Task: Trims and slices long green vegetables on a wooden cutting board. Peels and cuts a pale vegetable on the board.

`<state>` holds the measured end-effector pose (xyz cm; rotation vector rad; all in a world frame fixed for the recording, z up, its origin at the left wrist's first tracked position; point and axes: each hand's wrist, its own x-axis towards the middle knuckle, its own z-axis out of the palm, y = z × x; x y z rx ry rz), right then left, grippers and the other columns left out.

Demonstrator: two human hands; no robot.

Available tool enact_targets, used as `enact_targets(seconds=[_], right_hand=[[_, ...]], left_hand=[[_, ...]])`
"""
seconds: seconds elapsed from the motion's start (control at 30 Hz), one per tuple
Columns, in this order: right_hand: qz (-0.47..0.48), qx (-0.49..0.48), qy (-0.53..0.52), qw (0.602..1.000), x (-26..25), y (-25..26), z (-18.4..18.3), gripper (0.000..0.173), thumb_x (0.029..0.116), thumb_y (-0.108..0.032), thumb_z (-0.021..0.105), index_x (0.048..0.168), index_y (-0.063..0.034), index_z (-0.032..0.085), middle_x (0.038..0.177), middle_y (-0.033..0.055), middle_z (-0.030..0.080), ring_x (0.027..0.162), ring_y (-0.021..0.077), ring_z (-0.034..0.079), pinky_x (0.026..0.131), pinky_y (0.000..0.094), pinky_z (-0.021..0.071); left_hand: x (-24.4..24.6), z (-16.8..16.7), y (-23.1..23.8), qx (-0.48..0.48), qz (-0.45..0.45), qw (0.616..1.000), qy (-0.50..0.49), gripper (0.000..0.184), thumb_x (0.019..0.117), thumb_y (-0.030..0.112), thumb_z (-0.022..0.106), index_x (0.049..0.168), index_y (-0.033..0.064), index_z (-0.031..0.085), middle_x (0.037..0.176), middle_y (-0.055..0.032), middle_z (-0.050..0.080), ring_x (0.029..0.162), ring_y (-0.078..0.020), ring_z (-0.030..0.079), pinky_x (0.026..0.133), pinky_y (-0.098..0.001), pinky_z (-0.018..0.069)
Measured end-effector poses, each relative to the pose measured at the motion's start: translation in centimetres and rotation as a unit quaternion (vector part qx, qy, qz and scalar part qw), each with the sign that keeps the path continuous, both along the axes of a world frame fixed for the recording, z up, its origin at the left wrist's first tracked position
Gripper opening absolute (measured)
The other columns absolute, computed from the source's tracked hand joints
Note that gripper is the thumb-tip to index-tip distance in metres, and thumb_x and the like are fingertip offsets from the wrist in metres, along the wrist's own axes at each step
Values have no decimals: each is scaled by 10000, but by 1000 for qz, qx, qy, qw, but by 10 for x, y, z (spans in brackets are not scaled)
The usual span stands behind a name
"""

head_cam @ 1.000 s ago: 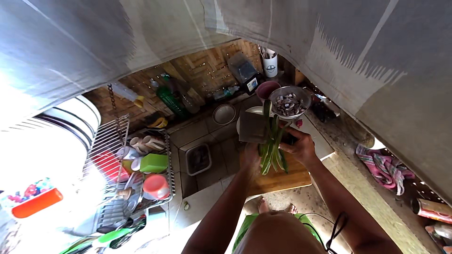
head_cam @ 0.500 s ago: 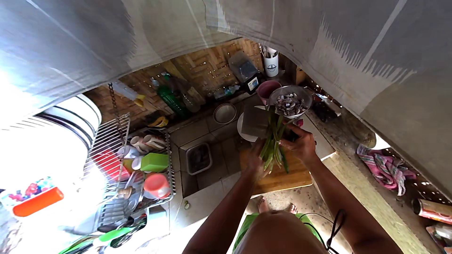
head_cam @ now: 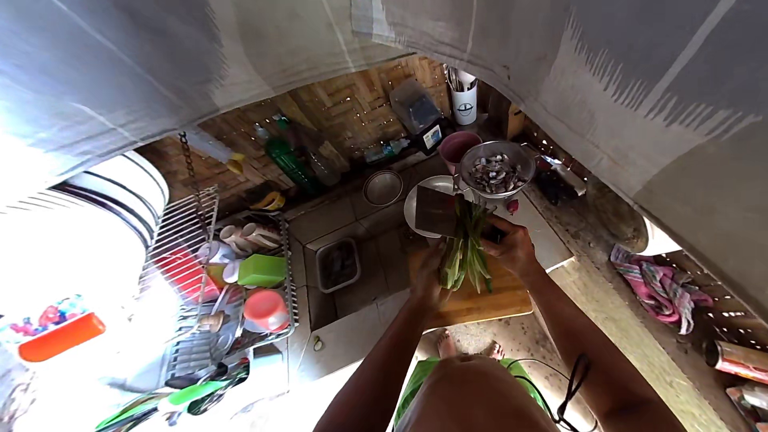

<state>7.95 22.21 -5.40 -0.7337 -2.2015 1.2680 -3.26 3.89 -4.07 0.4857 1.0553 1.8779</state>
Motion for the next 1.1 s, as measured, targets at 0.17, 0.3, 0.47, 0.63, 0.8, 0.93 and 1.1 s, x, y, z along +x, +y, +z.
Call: enact_targets(seconds=[0.17,0.3,0.47,0.63,0.8,0.93,1.1], right_hand=[[31,-29,32,999,1,-1,2,598,768,-492,857,1278,-211,725,932,21,754,813,135,703,774,457,593],[40,-58,50,996,-1,-3,0,593,779,-448,858,1280,-162,723,948,26,761,832,119,710,805,426,601],[33,-73,68,994,1,5,-13,532,813,-378,829,1283,-157,716,928,18,751,796,108,693,772,408,595],[32,-76,80,993,2,4,-18,526,814,-354,837,1285,-152,718,927,23,759,785,105,702,760,387,608],[62,-34,35,997,4,-11,-5,588,792,-511,821,1272,-187,724,933,-7,756,826,90,700,797,393,599],[73,-6,39,997,8,-23,1,621,771,-590,817,1230,-178,747,963,-11,766,862,89,714,830,398,609],[67,32,20,997,14,-29,10,624,762,-656,778,1192,-204,761,971,-8,764,884,116,712,834,460,598]], left_hand=[[-21,-15,-13,36,-64,997,-38,410,1016,382,583,1301,87,575,997,-98,694,722,-138,678,635,-268,591],[-33,-26,-28,18,-89,996,-2,498,998,426,592,1392,123,562,1004,-71,706,750,-127,678,654,-273,588],[-33,-29,-48,28,-95,995,-26,506,1024,423,575,1419,110,530,1008,-87,689,735,-132,664,654,-261,577],[-40,-26,-33,46,-25,992,-111,384,1041,382,519,1323,123,547,983,-98,679,752,-170,663,672,-296,579],[-47,-1,5,-45,111,993,-21,321,1106,383,390,1118,170,630,824,-32,678,671,-120,644,613,-276,568],[-57,16,26,-73,123,986,83,324,1121,245,351,1335,123,562,1092,-36,687,956,-108,660,833,-325,577],[-90,28,67,-3,98,995,19,336,1127,242,214,1228,109,505,796,-13,669,641,-93,652,590,-228,563]])
